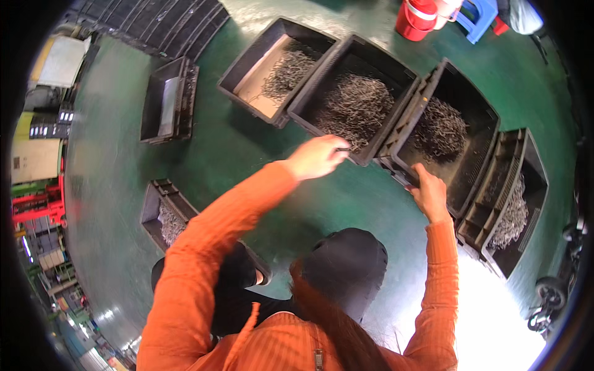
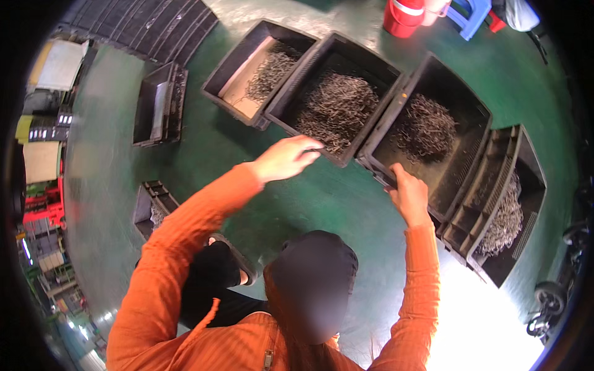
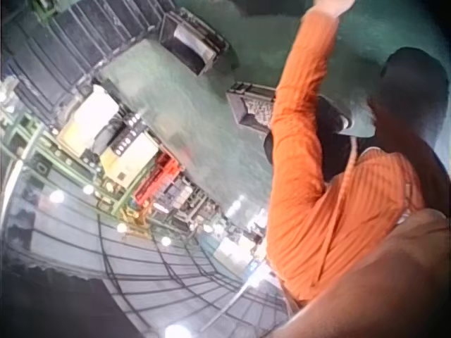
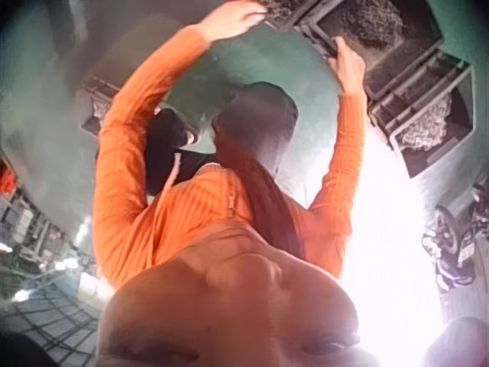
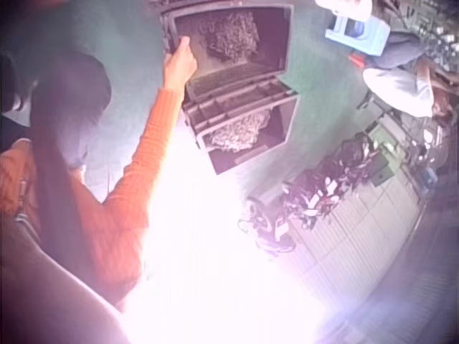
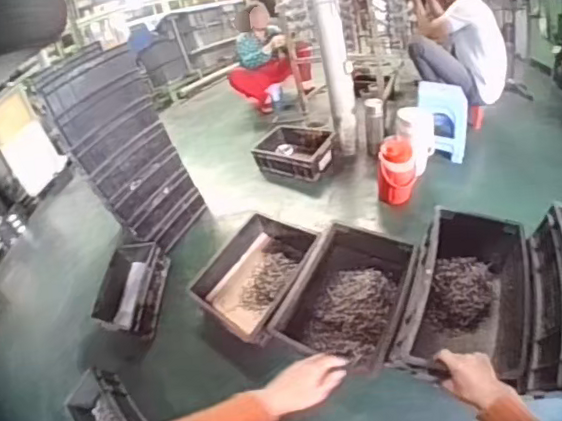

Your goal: The person attaches metal plates to wire hooks, transfers wire hooks into a plastic crate, and empties the crate onto a worktable. Then, the person retrieves an empty crate from a stack.

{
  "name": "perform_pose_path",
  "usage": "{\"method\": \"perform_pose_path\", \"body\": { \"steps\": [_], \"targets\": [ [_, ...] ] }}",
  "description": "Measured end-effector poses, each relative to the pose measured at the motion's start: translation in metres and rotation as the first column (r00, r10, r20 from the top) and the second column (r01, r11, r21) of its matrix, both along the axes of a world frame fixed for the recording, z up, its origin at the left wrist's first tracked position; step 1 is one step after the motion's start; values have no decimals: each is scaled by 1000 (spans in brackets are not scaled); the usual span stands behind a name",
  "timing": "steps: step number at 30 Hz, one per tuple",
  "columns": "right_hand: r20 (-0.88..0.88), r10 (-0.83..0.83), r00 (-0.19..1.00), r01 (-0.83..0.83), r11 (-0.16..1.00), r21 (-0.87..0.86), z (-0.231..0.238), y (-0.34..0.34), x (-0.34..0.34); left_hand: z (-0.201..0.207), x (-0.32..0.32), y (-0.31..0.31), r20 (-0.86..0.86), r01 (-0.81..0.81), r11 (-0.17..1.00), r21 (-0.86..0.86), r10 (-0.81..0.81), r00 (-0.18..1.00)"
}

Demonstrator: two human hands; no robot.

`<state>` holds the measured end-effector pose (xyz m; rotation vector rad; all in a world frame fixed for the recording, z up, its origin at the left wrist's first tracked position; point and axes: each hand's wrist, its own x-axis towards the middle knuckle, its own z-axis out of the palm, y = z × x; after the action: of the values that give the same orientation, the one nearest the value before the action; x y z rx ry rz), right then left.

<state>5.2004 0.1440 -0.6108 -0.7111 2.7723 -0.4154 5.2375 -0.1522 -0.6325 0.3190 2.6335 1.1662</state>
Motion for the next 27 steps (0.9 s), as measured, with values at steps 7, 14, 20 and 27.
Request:
{"method": "perform_pose_path", "body": {
  "steps": [7, 14, 20, 27],
  "targets": [
    [58, -28, 998, 33, 995, -96, 47, -3, -3, 31, -29, 64, 351, -324, 875, 361, 194, 916],
    [-6, 236, 972, -232, 949, -215, 71, -37, 24, 108, -21, 45, 607, -539, 631, 558, 131, 783],
    [-234, 446, 864, -499, 818, -285, 29, -112, 36, 45, 38, 5, 225, -669, 471, 574, 696, 682],
    [-234, 550, 802, -590, 670, -450, 12, -165, 41, 11, 94, -80, 386, -800, 352, 486, 735, 558]
  ]
}}
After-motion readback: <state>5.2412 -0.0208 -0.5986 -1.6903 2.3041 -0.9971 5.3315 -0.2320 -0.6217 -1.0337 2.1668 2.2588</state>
